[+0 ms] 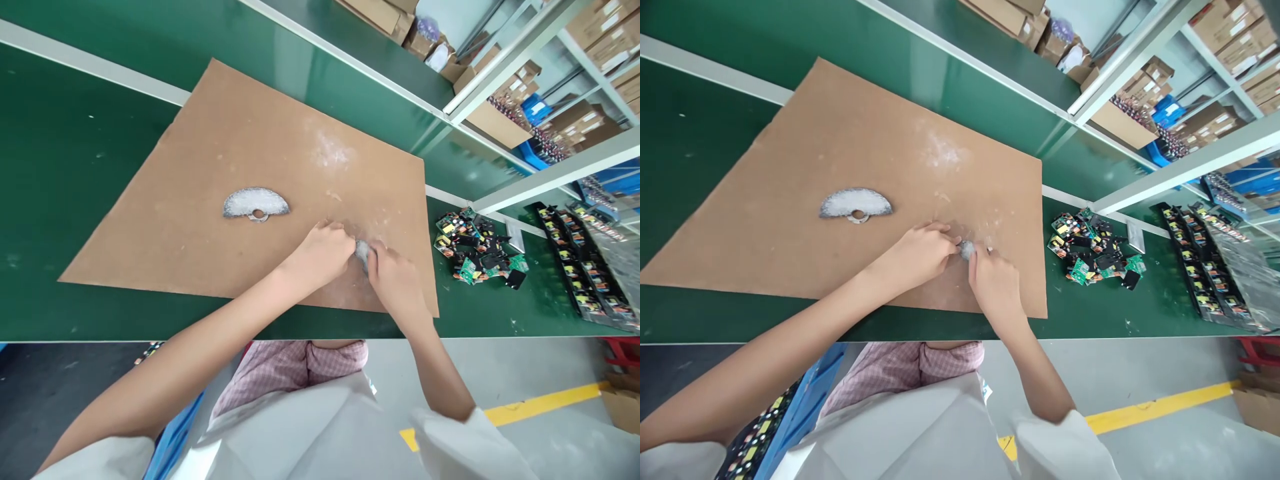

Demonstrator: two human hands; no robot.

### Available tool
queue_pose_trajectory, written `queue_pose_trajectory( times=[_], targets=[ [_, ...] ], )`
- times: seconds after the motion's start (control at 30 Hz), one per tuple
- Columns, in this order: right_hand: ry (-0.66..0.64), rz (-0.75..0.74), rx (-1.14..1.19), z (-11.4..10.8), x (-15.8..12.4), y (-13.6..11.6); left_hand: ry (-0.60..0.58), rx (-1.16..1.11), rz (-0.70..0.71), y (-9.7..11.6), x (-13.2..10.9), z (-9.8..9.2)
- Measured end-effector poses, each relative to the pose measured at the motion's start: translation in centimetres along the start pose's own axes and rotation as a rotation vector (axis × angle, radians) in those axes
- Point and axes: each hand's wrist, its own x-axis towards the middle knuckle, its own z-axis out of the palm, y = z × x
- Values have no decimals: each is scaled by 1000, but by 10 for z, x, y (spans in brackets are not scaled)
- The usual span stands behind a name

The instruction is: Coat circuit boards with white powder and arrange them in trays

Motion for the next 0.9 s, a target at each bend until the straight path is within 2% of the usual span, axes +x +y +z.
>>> queue_pose_trajectory(
  times=[0.13, 0.37, 0.47, 0.6, 0.67, 0.8, 0.9],
  targets=[
    [66, -57, 62, -4, 29, -2, 4, 23, 10, -2, 0, 1],
    [-39, -55, 78, 5, -19, 10, 32, 0, 16, 0, 0, 1],
    [16, -30, 95, 5, -1, 3, 27, -9, 13, -1, 0, 1],
    [88, -75, 121, -2, 30, -2, 31, -12, 32, -2, 0, 0],
    [58, -95, 121, -4, 22, 1, 35, -20, 30, -2, 0, -1],
    [-34, -63, 89, 2, -15, 7, 30, -32, 5, 0, 0, -2],
    [-12, -5, 59, 6, -13, 3, 15, -45, -4, 0, 0, -2]
  ],
)
